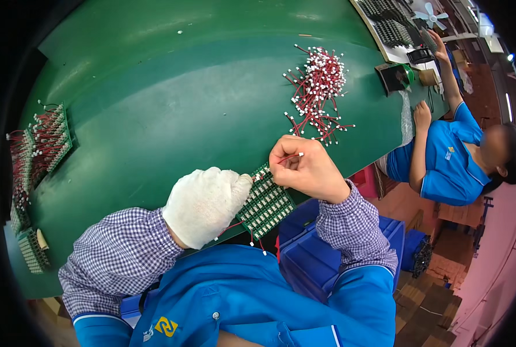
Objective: The person assembles electronic boards by picking up wire connectors from a pile and attaching them into a circuit board by hand.
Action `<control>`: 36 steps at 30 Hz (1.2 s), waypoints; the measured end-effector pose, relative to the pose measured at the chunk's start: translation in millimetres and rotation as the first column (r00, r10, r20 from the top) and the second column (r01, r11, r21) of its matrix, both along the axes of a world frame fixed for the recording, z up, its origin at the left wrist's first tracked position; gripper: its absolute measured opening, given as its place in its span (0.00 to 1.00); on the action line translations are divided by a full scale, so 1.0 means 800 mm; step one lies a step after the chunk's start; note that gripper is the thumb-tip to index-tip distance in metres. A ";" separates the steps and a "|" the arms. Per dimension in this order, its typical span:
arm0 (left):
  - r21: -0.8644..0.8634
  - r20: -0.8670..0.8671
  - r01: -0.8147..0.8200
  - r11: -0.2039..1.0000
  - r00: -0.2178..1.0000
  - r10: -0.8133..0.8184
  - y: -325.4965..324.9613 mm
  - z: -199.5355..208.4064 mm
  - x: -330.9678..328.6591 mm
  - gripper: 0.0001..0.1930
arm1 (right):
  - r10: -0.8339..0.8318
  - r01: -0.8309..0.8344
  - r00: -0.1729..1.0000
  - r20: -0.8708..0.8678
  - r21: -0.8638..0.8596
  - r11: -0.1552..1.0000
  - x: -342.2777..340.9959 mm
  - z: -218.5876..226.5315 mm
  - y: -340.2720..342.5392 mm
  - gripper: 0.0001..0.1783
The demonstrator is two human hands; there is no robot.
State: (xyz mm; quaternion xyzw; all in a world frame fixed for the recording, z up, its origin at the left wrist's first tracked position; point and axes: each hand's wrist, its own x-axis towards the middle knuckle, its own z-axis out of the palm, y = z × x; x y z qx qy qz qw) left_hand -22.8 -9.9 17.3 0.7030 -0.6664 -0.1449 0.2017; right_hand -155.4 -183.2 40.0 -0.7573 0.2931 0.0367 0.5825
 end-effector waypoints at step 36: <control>-0.229 -0.117 -0.174 0.958 0.982 0.150 -0.013 -0.018 0.016 0.02 | -0.358 0.464 0.885 0.299 -0.645 0.607 -0.089 -0.026 -0.046 0.05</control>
